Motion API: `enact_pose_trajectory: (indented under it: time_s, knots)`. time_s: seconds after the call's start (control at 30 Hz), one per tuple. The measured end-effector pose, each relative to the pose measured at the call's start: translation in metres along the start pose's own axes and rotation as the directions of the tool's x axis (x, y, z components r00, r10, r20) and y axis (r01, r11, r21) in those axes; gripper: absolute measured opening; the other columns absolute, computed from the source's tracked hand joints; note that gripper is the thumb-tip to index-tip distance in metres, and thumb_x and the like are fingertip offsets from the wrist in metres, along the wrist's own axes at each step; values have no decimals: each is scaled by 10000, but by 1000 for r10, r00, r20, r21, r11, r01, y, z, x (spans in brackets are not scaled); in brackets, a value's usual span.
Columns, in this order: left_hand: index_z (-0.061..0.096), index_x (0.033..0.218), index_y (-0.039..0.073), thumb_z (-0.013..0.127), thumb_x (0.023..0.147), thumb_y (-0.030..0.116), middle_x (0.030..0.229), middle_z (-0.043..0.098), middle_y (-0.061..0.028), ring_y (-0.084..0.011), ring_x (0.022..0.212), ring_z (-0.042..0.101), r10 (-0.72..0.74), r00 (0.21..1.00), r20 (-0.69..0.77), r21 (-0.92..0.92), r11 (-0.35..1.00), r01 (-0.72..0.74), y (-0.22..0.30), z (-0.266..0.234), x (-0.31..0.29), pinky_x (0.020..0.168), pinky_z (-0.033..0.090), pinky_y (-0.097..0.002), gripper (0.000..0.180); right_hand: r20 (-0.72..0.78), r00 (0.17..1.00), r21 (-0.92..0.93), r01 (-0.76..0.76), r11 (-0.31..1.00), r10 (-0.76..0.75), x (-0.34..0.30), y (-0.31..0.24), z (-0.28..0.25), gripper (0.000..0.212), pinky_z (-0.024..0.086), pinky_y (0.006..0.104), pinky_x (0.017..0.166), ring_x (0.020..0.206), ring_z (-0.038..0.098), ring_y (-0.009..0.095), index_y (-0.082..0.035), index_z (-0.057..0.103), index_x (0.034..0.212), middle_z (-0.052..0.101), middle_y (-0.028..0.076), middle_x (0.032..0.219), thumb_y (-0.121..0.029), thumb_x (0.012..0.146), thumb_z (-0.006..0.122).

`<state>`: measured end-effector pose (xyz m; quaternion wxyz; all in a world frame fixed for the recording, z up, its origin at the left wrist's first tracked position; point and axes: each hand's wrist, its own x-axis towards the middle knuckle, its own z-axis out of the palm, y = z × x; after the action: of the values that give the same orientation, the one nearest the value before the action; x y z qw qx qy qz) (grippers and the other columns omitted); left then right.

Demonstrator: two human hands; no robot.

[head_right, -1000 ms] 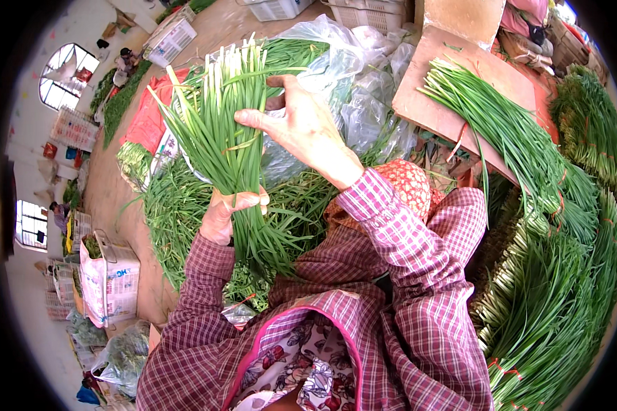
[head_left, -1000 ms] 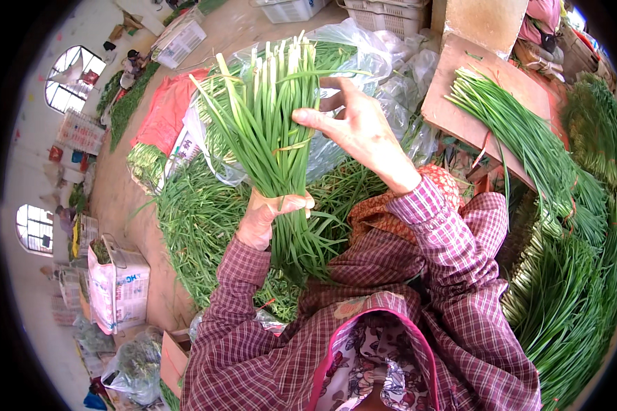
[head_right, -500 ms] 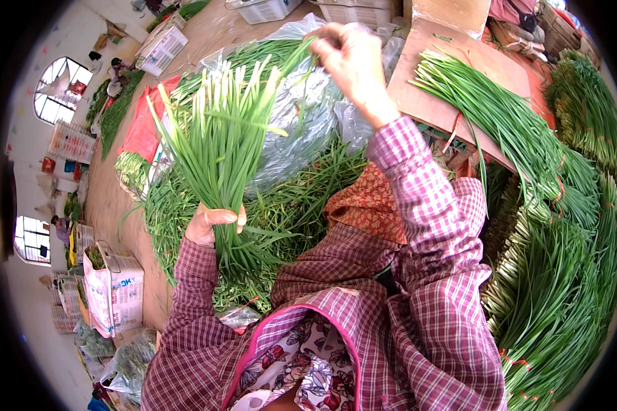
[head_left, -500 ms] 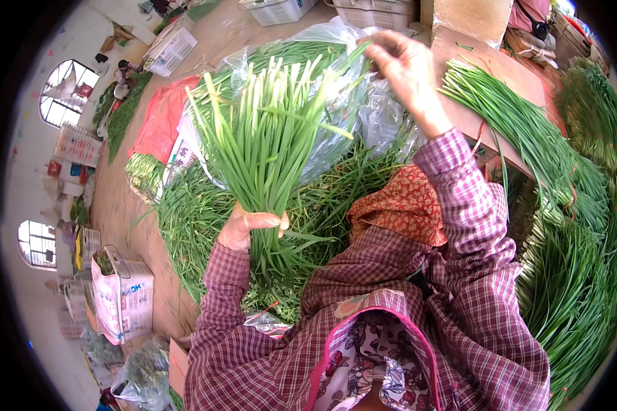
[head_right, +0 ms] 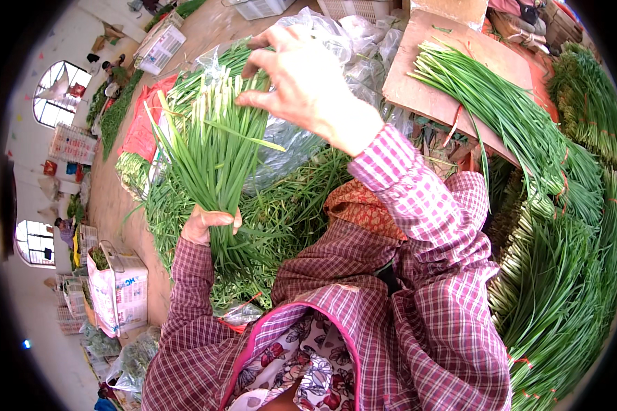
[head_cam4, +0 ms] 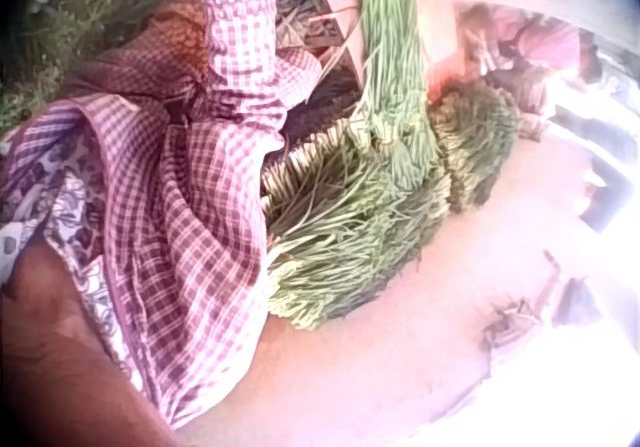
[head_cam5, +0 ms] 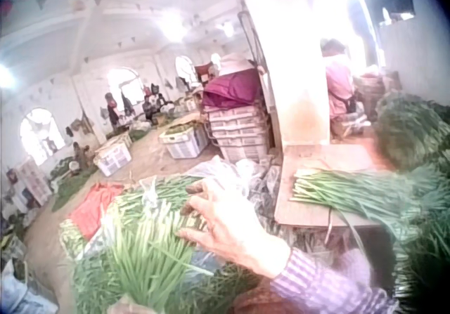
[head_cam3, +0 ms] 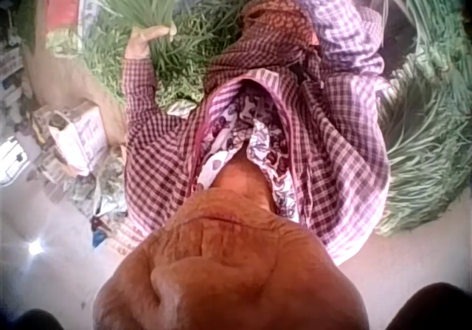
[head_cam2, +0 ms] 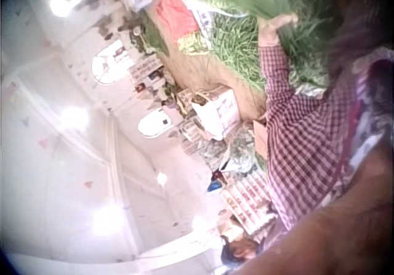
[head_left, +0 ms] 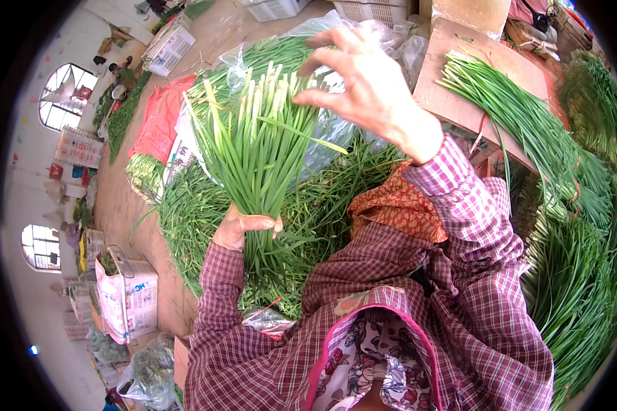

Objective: The person sorts through green stalks on the floor, gathers them into bundles, and secures each bundle with a red tie before placing it on a stack.

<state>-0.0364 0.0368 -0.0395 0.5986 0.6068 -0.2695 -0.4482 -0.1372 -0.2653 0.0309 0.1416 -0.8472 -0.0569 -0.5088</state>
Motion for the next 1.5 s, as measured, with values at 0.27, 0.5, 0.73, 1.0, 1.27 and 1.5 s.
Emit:
enact_pose_trajectory:
  time_s: [0.27,0.5,0.73,1.0,1.27,1.5]
  knots:
    - [580,1111,-58,733,656,65,723,649,-175,-257,581,627,31,999,16,36,999,-32,-3,-3,-1,471,495,-368,495,-79,989,-262,-140,955,124,3,54,-23,230,509,356,844,956,618,235,-100,720,921,659,51,1044,-321,871,683]
    - [545,1178,-71,733,645,-8,768,650,-168,-261,618,640,0,999,54,-24,1000,1,-3,-12,-1,499,501,-369,568,491,824,374,-493,786,283,-10,26,-21,403,555,327,681,698,695,202,-47,631,1160,708,166,938,-339,886,679]
    - [547,1171,-75,732,654,-5,790,653,-167,-260,625,644,-29,999,36,-28,999,30,-3,-10,0,501,506,-367,554,-32,995,-62,-96,993,95,-16,70,-30,161,551,338,664,683,687,248,-80,715,919,704,112,791,-225,856,684]
    - [557,1167,-62,740,651,5,812,662,-166,-256,647,657,14,999,30,8,1000,-15,-6,-7,4,511,512,-360,551,109,975,156,-208,966,192,-10,43,-25,299,523,359,660,678,659,250,-137,716,1013,674,127,763,-400,904,622]
    - [576,1124,-56,754,667,5,774,671,-150,-241,671,669,7,1000,-2,29,1000,-7,3,7,11,568,536,-353,495,433,867,258,-383,887,249,-14,-14,-29,384,518,366,613,654,670,277,-64,690,882,653,129,676,-446,846,679]
    - [544,1189,-63,759,660,-46,929,679,-171,-261,762,699,16,1000,-2,26,1000,-16,4,2,10,706,587,-377,571,116,981,75,-162,984,152,-15,6,-23,143,550,358,643,671,681,261,-86,701,882,695,96,769,-224,868,669]
